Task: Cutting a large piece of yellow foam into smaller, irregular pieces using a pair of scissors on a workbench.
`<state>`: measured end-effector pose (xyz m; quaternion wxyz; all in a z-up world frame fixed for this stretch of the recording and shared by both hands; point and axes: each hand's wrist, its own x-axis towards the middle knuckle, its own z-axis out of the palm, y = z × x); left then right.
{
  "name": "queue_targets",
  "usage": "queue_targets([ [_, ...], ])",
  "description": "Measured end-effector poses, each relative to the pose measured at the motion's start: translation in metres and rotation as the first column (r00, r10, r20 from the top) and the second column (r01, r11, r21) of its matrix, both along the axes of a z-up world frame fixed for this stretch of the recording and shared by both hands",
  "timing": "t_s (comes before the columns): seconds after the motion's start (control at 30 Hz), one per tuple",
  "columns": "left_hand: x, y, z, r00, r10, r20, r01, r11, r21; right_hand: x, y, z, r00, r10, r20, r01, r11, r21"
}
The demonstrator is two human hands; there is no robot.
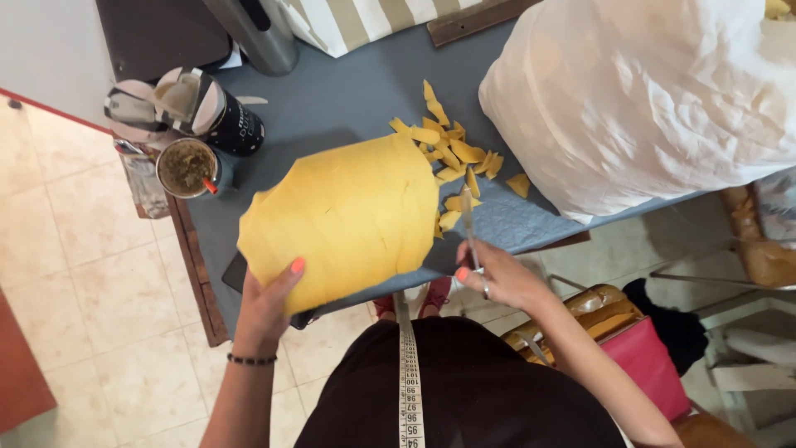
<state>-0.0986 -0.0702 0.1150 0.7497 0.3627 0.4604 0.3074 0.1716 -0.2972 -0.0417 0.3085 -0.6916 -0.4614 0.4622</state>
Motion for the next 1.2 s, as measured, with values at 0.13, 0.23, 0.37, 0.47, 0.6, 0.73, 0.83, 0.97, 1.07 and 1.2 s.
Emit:
queue_targets([
  [0.13, -0.018, -0.011, -0.025, 0.996, -0.021, 0.087, 0.021, 1.000, -0.005, -0.017, 0.033, 0.051, 0.999, 0.045, -0.013, -0.045, 0.999, 0.017],
  [0.23, -0.017, -0.022, -0.024, 0.996, 0.001, 0.088, 0.003, 0.999, -0.043, -0.021, 0.055, 0.098, 0.998, 0.052, 0.019, -0.051, 0.998, -0.020],
  [0.37, -0.025, -0.029, -0.040, 0.994, -0.106, 0.020, 0.107, 0.989, -0.102, -0.028, 0.045, 0.026, 0.984, 0.069, 0.165, -0.060, 0.997, -0.056],
  [0.47, -0.016, -0.033, -0.038, 0.999, -0.011, 0.045, 0.014, 0.997, -0.074, -0.034, 0.039, -0.003, 0.990, -0.109, 0.088, 0.106, 0.994, 0.041],
  [0.6, -0.017, -0.034, -0.059, 0.992, 0.113, 0.056, -0.111, 0.993, -0.030, -0.029, 0.042, -0.034, 0.918, -0.339, -0.204, 0.342, 0.939, -0.021],
  [0.73, -0.015, -0.028, -0.045, 0.990, 0.126, 0.055, -0.125, 0.992, -0.025, -0.011, 0.041, -0.016, 0.944, -0.272, -0.185, 0.260, 0.962, -0.089],
  [0.83, -0.016, -0.024, -0.036, 0.991, 0.122, 0.049, -0.121, 0.992, -0.017, 0.001, 0.042, 0.008, 0.998, -0.024, -0.053, 0.018, 0.994, -0.112],
  [0.97, -0.024, -0.027, -0.047, 0.996, 0.081, 0.048, -0.076, 0.992, -0.097, 0.002, 0.047, 0.032, 0.988, 0.153, -0.011, -0.153, 0.980, -0.127],
  [1.07, -0.029, -0.023, -0.058, 0.998, 0.052, 0.028, -0.049, 0.993, -0.104, 0.003, 0.048, 0.023, 0.986, 0.166, -0.023, -0.167, 0.983, -0.072],
  [1.2, -0.030, -0.019, -0.065, 1.000, 0.015, 0.006, -0.014, 0.996, -0.084, -0.019, 0.045, 0.007, 0.991, -0.101, -0.093, 0.105, 0.994, 0.037],
])
